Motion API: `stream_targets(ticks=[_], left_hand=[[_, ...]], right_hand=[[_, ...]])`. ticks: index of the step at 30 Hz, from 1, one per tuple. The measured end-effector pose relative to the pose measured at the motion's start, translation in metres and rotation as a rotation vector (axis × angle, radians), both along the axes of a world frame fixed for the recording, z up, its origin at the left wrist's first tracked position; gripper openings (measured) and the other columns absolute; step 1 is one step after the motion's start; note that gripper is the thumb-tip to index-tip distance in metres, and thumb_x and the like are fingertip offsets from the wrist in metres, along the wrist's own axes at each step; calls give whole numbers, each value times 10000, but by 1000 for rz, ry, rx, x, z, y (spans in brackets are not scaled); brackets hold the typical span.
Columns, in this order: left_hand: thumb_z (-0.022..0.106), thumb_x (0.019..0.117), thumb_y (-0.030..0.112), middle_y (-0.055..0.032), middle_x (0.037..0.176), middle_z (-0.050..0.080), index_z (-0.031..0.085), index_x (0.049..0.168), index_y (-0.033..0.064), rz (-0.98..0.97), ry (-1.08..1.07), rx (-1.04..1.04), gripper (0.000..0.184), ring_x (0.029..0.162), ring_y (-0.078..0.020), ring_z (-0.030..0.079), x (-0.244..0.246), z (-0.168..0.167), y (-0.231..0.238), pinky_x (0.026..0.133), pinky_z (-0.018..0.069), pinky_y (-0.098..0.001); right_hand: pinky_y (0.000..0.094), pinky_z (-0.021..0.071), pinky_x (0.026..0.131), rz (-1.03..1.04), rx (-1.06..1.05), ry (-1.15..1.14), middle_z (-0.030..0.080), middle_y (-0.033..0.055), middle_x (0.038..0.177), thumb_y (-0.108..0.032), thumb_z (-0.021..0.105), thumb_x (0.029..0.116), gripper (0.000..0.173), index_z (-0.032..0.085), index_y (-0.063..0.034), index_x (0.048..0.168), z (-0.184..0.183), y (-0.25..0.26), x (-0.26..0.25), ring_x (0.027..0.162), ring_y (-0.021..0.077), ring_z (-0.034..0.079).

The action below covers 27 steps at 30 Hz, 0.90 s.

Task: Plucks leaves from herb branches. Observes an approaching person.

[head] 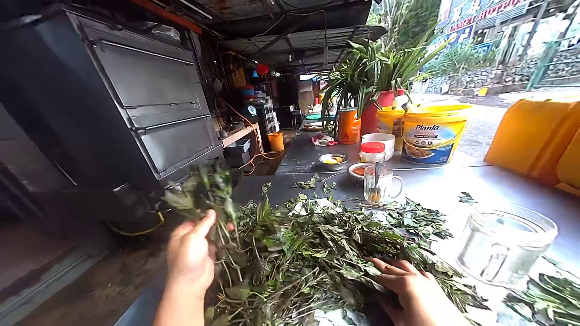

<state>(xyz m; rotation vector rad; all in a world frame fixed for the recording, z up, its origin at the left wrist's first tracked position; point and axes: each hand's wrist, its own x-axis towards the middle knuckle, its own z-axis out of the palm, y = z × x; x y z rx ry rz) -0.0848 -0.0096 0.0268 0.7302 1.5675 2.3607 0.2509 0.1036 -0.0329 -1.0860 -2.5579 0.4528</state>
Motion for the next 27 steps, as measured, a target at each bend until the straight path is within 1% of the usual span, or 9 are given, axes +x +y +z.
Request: stream_targets(ticks=[3, 9, 12, 14, 17, 19, 21, 25, 27], left_hand=[[528, 1066, 151, -112, 880, 694, 601, 1141, 2, 50, -112, 49, 182, 687, -188, 690, -12, -1, -2, 607, 606, -345], [529, 1085, 273, -158, 889, 729, 649, 1123, -28, 45, 28, -286, 327, 748, -242, 722, -8, -6, 5, 653, 610, -400], [600, 1046, 338, -185, 1183, 693, 508, 1458, 51, -23, 335, -634, 510, 1053, -316, 681, 2, -7, 4, 906, 547, -534], [687, 991, 360, -184, 1277, 670, 420, 1533, 57, 48, 524, -724, 677, 1139, -340, 668, 7, -9, 6, 970, 531, -575], [720, 908, 379, -109, 1211, 693, 631, 1345, 102, 88, 791, -598, 525, 1114, -292, 667, 19, -13, 4, 919, 555, -545], [683, 878, 376, 38, 963, 715, 758, 1050, 184, -21, 924, -542, 269, 854, -119, 675, 35, -14, 4, 715, 575, -370], [680, 874, 301, 59, 774, 672, 753, 868, 163, -262, 990, -562, 157, 659, -62, 614, 54, -16, 5, 595, 535, -295], [771, 855, 380, -50, 1085, 716, 728, 1118, 145, -529, 1120, -1164, 355, 1009, -246, 686, 88, -6, 14, 883, 559, -525], [751, 865, 314, -61, 1118, 705, 716, 1118, 136, -546, 1129, -1313, 312, 1073, -266, 668, 94, -5, 20, 917, 535, -548]], right_hand=[[625, 506, 949, -26, 22, 251, 735, 111, 1250, -158, 656, 886, 209, 801, -64, 1004, -3, 8, 7, 1149, 361, 682], [461, 546, 701, -290, -161, 502, 739, 1, 826, -200, 594, 871, 221, 795, -153, 950, -1, 17, 15, 774, 110, 696], [490, 524, 686, -328, -190, 480, 723, 7, 802, -224, 603, 867, 204, 788, -156, 918, -2, 21, 16, 758, 135, 681], [492, 522, 674, -333, -191, 467, 716, 2, 789, -228, 608, 853, 194, 783, -166, 905, -2, 22, 17, 747, 138, 679], [478, 538, 670, -342, -175, 479, 725, -17, 798, -222, 644, 821, 178, 789, -192, 919, -2, 23, 17, 741, 123, 685], [473, 557, 677, -358, -136, 483, 744, -20, 827, -198, 706, 777, 186, 797, -202, 940, 0, 21, 18, 748, 118, 697], [474, 578, 697, -371, -103, 491, 755, -21, 866, -190, 765, 732, 235, 795, -207, 965, -1, 22, 19, 771, 121, 709], [461, 586, 690, -445, -81, 524, 755, -57, 840, -252, 814, 714, 208, 794, -245, 921, 2, 23, 20, 756, 95, 710], [450, 575, 655, -471, -77, 571, 746, -66, 798, -295, 818, 736, 146, 796, -255, 875, 1, 25, 21, 718, 87, 699]])
